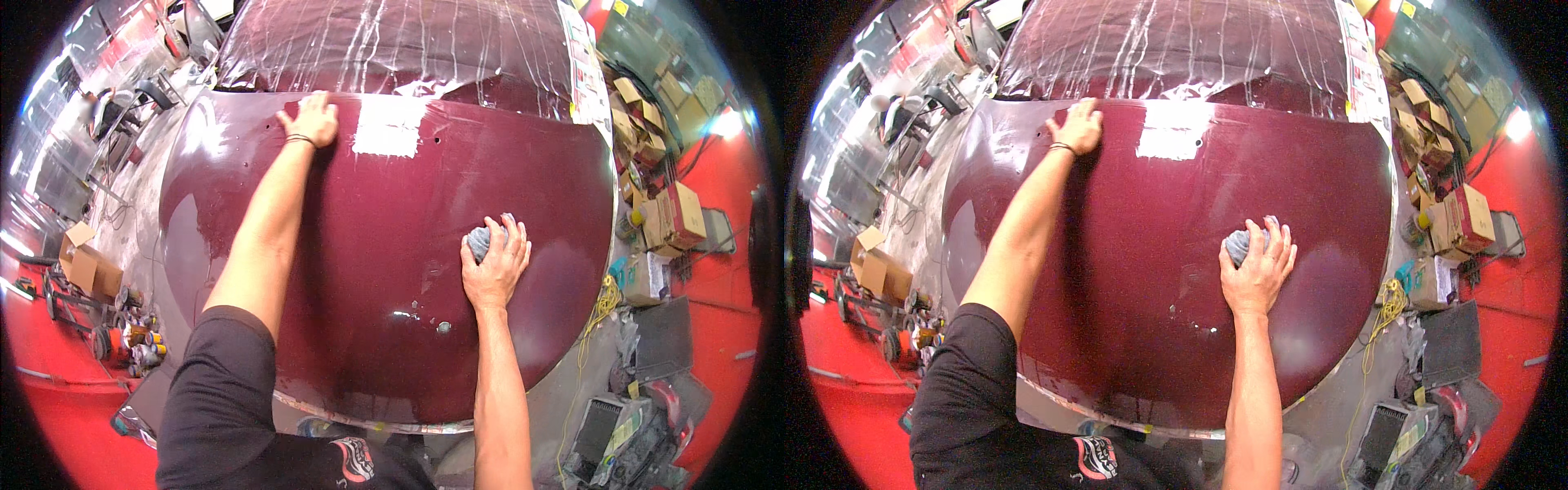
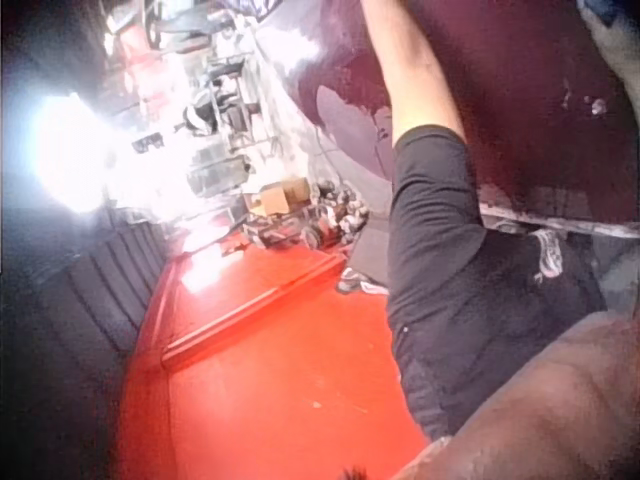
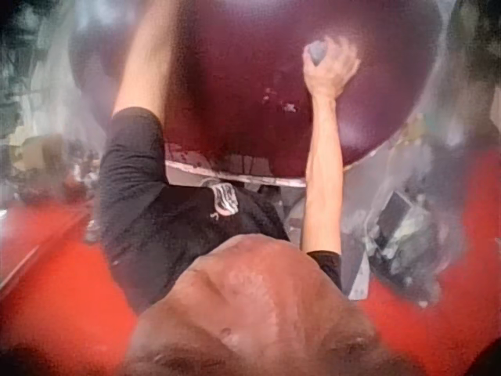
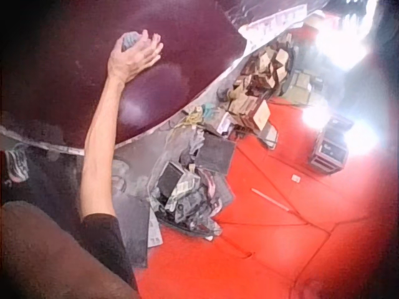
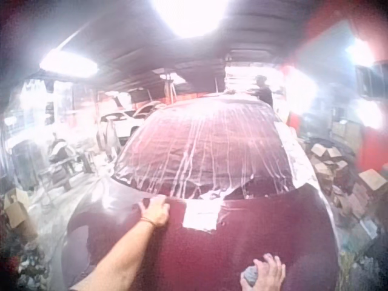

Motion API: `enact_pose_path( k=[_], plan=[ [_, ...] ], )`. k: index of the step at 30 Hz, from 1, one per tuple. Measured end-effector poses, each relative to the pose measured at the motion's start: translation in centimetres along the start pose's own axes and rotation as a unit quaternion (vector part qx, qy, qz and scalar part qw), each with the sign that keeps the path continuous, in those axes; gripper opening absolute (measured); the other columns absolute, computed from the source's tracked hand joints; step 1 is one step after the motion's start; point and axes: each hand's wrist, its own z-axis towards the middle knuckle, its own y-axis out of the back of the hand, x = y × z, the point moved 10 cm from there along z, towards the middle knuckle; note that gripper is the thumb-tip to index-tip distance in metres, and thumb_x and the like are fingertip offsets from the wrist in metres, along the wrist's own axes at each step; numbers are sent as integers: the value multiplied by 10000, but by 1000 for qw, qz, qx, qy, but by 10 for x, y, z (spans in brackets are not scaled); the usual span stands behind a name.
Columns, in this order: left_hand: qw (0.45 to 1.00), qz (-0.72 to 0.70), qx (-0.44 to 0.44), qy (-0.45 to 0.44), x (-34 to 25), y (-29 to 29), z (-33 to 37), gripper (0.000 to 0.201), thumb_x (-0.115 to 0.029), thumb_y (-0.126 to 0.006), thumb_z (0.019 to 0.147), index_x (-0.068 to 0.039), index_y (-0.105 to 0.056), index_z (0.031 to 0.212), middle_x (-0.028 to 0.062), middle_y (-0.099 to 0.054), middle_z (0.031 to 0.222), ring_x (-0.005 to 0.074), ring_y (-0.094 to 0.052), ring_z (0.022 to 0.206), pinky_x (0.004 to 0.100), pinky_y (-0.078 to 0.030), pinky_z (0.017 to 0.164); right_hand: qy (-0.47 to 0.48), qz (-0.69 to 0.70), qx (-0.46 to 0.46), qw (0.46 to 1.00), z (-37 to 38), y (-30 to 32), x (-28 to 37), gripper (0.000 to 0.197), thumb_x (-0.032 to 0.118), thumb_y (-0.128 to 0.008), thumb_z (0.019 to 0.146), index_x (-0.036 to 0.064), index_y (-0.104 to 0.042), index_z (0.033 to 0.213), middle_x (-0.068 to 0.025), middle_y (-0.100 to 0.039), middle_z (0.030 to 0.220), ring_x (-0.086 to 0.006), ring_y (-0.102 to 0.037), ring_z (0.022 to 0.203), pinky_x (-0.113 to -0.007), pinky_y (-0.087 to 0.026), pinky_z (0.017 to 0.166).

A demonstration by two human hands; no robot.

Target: The person is sanding a maroon car hood with a sanding block. They repeatedly dip the block into a bucket of water and continue sanding the surface.

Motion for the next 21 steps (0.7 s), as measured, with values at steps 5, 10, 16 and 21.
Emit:
enact_pose_path(
  k=[5,10,16,21],
  plan=[
    [998,23,7,-62,-112,-5,-36,678,-458,-369,1139,-118,-343,1725,107,-278,1827,308,-254,1691,864,-91,1236,-10,-8,-2,1000,-1,3,-8,620,413,-840,910,186,-625,1446,-108,-511,1590,-393,-399,1571,-644,-274,1314],
    [963,-82,-58,-249,-276,-31,-77,660,-487,-369,1146,-111,-402,1687,79,-345,1795,318,-264,1678,865,-184,1228,19,-15,-4,1000,-1,2,-1,609,403,-832,923,172,-626,1447,-108,-514,1592,-396,-399,1570,-636,-278,1312],
    [935,-58,-77,-340,-220,-13,-185,623,-401,-397,1162,-79,-388,1695,88,-346,1793,307,-282,1668,825,-223,1242,3,-18,-9,1000,-1,0,-11,606,395,-838,915,180,-630,1442,-106,-511,1602,-392,-397,1572,-632,-280,1312],
    [931,-29,26,-362,-134,-13,-366,685,-422,-454,1146,-82,-353,1733,105,-287,1830,303,-183,1716,754,73,1293,-19,3,-11,1000,1,2,-10,609,405,-859,895,197,-640,1424,-93,-519,1584,-378,-391,1575,-627,-273,1328]
  ],
)
